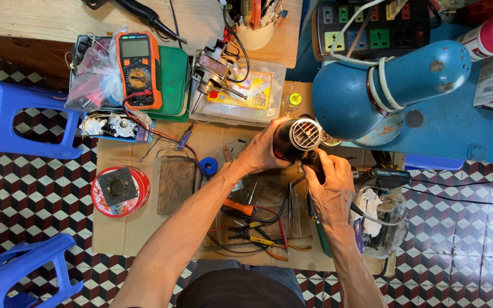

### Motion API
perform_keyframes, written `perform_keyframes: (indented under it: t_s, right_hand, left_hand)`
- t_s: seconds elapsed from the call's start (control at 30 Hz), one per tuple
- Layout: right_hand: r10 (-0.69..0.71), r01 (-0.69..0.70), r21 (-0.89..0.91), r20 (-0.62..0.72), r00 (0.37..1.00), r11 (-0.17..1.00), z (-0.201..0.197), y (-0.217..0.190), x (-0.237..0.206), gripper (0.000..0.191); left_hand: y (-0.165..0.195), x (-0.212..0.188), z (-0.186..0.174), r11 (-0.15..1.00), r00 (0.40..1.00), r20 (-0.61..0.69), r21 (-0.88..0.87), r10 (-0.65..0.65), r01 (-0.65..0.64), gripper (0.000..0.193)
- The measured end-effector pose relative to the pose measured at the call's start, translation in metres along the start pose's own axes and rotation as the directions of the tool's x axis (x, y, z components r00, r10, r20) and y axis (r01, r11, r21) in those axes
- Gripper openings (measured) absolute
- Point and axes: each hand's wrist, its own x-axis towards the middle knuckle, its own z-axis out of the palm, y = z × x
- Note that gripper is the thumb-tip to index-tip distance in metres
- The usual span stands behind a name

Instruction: The person repairs a hair dryer at a workbench. They disassemble the rear grille and housing, remove the fan and motor assembly, use a screwdriver and pliers on internal parts, test the unit, and reassemble the housing and grille, handling the dryer repeatedly while checking the components.

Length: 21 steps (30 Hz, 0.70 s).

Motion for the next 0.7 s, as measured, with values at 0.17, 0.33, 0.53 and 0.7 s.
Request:
perform_keyframes:
  t_s: [0.17, 0.33, 0.53, 0.7]
  right_hand:
    - [0.010, -0.010, 0.007, -0.004, 1.000, 1.000, 0.0029, -0.0026, 0.0016, 0.047]
    - [0.029, -0.029, 0.045, 0.002, 1.000, 0.999, 0.0031, -0.0036, 0.0008, 0.048]
    - [0.026, -0.026, 0.009, 0.001, 1.000, 1.000, 0.0019, -0.0034, -0.0015, 0.047]
    - [0.010, -0.010, -0.009, -0.010, 1.000, 1.000, 0.0048, -0.0027, -0.0028, 0.047]
  left_hand:
    - [-0.0006, 0.0008, -0.0001, 0.999, 0.999, 0.015, 0.005, -0.046, 0.046, 0.106]
    - [-0.0005, -0.0001, -0.0013, 0.999, 0.999, 0.021, -0.007, -0.042, 0.042, 0.105]
    - [-0.0011, 0.0001, -0.0022, 0.999, 0.999, 0.037, -0.011, -0.036, 0.037, 0.105]
    - [-0.0028, -0.0011, -0.0025, 0.999, 0.999, 0.028, -0.020, -0.027, 0.028, 0.102]
